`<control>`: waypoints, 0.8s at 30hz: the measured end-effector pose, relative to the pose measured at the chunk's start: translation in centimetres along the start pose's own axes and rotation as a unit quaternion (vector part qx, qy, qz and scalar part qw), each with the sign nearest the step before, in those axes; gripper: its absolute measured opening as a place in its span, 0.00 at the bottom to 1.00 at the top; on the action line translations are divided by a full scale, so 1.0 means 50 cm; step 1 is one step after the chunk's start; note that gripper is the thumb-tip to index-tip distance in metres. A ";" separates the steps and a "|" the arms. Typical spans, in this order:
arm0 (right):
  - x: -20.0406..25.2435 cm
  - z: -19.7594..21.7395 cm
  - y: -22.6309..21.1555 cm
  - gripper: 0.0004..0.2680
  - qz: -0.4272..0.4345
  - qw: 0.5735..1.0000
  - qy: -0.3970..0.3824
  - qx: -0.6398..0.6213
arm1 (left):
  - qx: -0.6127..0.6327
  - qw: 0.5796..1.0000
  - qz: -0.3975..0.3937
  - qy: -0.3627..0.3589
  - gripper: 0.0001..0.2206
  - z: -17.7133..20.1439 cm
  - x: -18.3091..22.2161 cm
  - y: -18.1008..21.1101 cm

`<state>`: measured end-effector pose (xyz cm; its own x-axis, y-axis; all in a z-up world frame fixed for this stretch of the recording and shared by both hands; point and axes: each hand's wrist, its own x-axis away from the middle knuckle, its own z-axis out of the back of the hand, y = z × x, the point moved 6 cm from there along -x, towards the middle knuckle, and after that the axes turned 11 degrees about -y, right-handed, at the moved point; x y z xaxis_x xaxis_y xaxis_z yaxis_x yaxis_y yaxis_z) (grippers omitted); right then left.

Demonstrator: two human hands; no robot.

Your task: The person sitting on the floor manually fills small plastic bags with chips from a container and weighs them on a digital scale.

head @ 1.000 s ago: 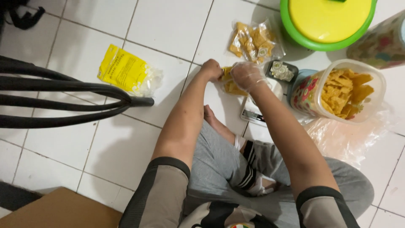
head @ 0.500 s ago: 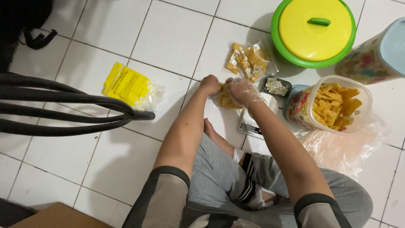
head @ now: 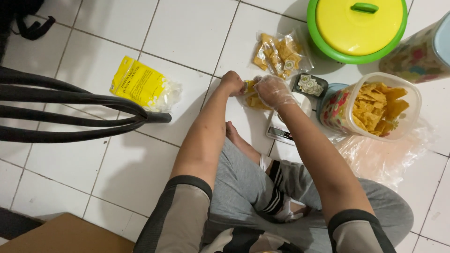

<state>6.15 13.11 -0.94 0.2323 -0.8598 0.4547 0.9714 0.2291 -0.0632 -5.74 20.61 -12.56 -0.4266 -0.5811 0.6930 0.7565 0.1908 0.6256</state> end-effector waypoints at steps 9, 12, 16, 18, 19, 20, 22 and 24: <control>-0.014 -0.025 0.007 0.09 0.036 0.995 0.068 0.058 | 0.017 0.999 0.028 0.036 0.08 0.006 -0.016 -0.016; -0.018 -0.031 0.009 0.09 0.045 0.994 0.080 0.055 | 0.014 0.999 0.031 0.040 0.08 -0.002 -0.023 -0.027; -0.018 -0.027 0.012 0.09 0.056 0.994 0.084 0.040 | 0.005 0.999 0.029 0.039 0.09 -0.008 -0.018 -0.026; -0.016 -0.023 0.006 0.09 0.062 0.993 0.085 0.056 | 0.001 0.999 0.027 0.041 0.09 -0.005 -0.015 -0.024; -0.017 -0.022 0.003 0.09 0.059 0.992 0.086 0.068 | -0.014 0.999 0.029 0.043 0.09 -0.002 -0.012 -0.020; -0.016 -0.023 0.001 0.09 0.056 0.991 0.087 0.079 | -0.030 0.998 0.030 0.044 0.09 -0.001 -0.010 -0.015; -0.025 -0.037 0.004 0.09 0.060 0.992 0.086 0.066 | -0.042 0.997 0.034 0.047 0.09 -0.001 -0.029 -0.026; -0.039 -0.060 0.007 0.09 0.064 0.993 0.086 0.053 | -0.055 0.996 0.038 0.051 0.08 -0.004 -0.060 -0.048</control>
<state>6.17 13.49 -4.50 0.3674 -0.8836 0.2904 0.9248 0.3802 -0.0132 -6.16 21.74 -16.21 -0.3181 -0.6466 0.6933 0.8364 0.1529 0.5264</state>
